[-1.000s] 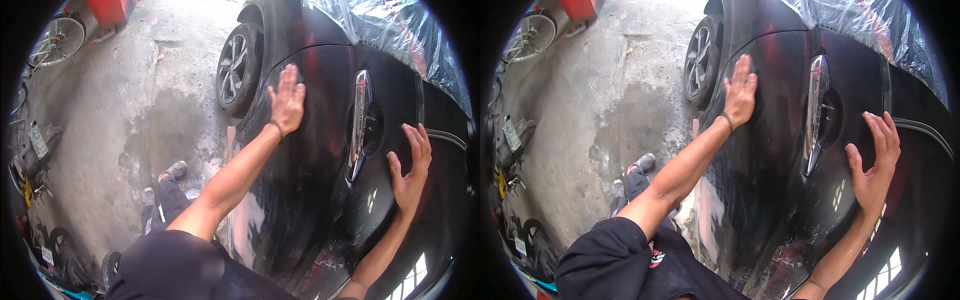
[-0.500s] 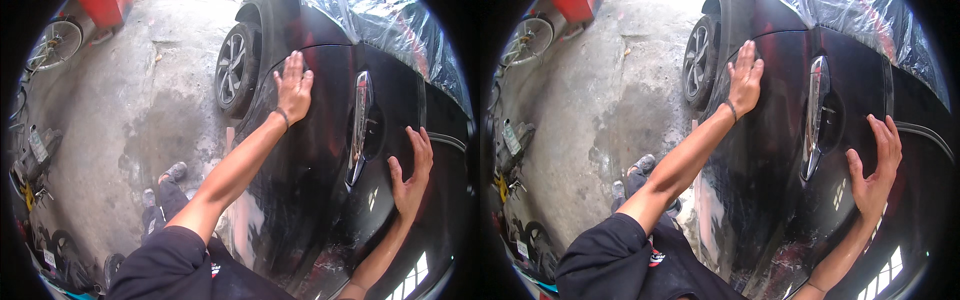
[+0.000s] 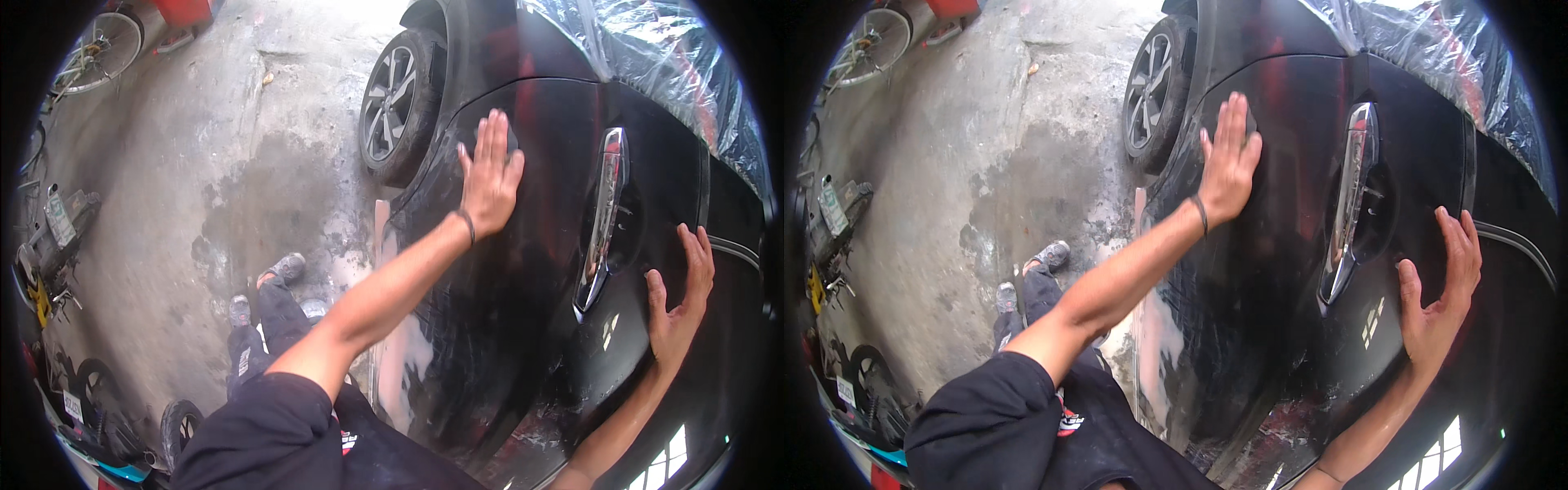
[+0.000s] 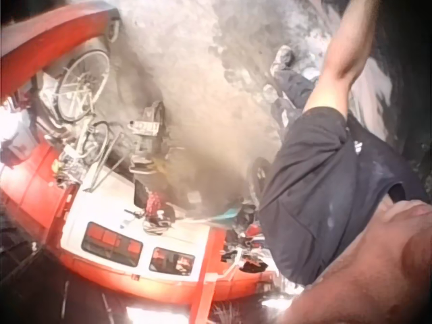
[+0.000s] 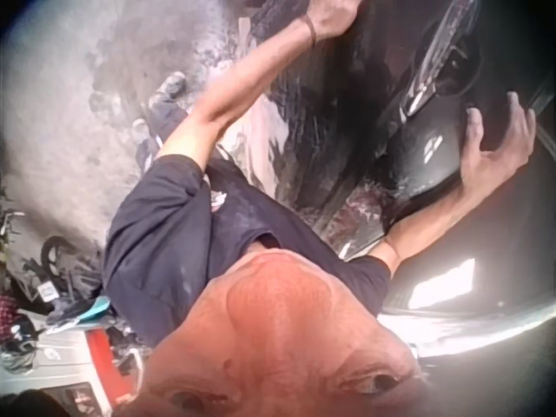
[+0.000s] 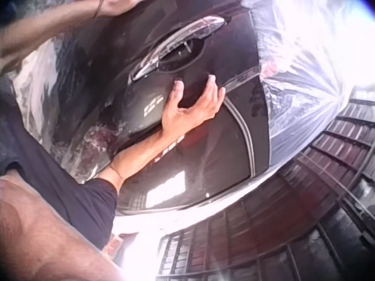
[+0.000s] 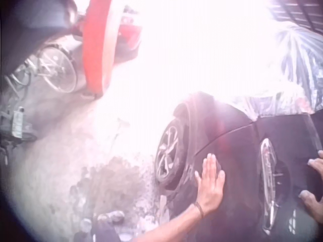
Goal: The person sands the rear quarter panel and door handle area of a black car using a sanding block and water from a bucket, then wipes the surface with a cloth.
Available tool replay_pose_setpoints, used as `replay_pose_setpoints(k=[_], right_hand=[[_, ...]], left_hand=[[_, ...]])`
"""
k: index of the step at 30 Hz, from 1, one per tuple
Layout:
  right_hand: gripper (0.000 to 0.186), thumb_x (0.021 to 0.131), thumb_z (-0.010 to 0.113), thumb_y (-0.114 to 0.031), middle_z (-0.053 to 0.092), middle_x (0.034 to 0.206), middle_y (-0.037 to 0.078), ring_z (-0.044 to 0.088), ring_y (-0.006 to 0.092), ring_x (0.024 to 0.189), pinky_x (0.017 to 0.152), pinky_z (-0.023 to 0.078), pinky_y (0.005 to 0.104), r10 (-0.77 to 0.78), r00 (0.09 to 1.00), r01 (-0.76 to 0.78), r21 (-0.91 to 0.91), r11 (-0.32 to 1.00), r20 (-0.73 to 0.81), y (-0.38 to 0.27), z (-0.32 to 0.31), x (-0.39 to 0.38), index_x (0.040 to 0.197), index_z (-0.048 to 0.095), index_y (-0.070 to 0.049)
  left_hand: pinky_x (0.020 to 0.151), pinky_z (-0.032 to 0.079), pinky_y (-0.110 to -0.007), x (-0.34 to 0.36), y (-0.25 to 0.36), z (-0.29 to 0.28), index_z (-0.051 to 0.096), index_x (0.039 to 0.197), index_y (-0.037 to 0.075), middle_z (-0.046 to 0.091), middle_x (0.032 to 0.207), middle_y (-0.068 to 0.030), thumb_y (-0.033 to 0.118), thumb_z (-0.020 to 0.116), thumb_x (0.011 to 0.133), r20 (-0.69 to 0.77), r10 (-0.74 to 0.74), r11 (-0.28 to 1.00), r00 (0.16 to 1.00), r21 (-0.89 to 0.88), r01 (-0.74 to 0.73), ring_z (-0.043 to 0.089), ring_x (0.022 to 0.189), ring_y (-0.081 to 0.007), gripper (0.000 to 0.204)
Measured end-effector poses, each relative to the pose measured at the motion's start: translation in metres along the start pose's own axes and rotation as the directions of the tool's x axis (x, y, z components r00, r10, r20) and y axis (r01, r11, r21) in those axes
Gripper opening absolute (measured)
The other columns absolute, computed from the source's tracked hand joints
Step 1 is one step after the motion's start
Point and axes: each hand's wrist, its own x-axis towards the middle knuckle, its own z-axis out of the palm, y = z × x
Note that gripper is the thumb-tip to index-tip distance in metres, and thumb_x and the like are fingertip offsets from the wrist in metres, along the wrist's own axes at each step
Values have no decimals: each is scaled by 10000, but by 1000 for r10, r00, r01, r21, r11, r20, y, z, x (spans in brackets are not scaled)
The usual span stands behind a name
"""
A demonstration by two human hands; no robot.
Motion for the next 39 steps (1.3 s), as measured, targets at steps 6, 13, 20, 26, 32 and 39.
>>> replay_pose_setpoints(k=[6, 13, 20, 26, 32, 39], right_hand=[[640, 945, 797, -182, 639, 1576, 80, 443, 335, 1588, 1315, 287, 485, 9, 1000, -9, 6, 1000, -3, -4, -1, 1, 1550, 610, -89], [634, 955, 792, -183, 643, 1571, 78, 443, 331, 1588, 1320, 280, 487, 0, 1000, 0, 6, 1000, -3, -5, 2, 2, 1557, 610, -105], [634, 956, 791, -203, 641, 1574, 77, 441, 332, 1589, 1318, 282, 485, 42, 999, -42, -8, 999, -1, -3, -2, 0, 1555, 610, -99], [634, 952, 784, -195, 639, 1574, 83, 432, 334, 1595, 1314, 289, 487, 22, 1000, -22, 13, 1000, 7, -7, 1, 3, 1553, 610, -88], [617, 965, 764, -166, 629, 1579, 108, 417, 340, 1603, 1314, 292, 493, 11, 1000, -11, 37, 999, 3, -7, 11, 4, 1553, 606, -71], [615, 978, 758, -163, 606, 1600, 119, 394, 342, 1616, 1323, 285, 505, 56, 998, -54, 106, 993, -16, 0, 7, -3, 1561, 592, -58]], left_hand=[[1316, -53, -668, -21, -12, -14, 71, 1795, 122, 60, 1870, -155, 330, 363, 1166, 27, 154, 988, 988, 13, -154, 23, 1725, -365, 724], [1314, -34, -688, 22, 5, -29, 138, 1781, 94, 113, 1861, -160, 357, 400, 1165, 51, 239, 966, 970, 90, -243, 74, 1720, -376, 719], [1317, -18, -681, -36, 5, -10, 145, 1785, 102, 123, 1860, -157, 335, 417, 1152, 76, 132, 988, 988, 68, -137, 89, 1719, -373, 727], [1316, -1, -694, 47, 16, -11, 212, 1768, 101, 193, 1845, -151, 390, 477, 1149, -34, 129, 991, 991, 32, -128, 118, 1717, -347, 733], [1303, 35, -739, -9, -72, -19, 131, 1783, 102, 107, 1866, -126, 477, 341, 1178, -49, -393, 918, 918, -87, 388, 81, 1722, -340, 742], [1320, 54, -704, 8, -20, 3, 136, 1778, 95, 117, 1864, -120, 529, 291, 1180, -86, -327, 944, 941, 4, 328, 75, 1722, -336, 756]])
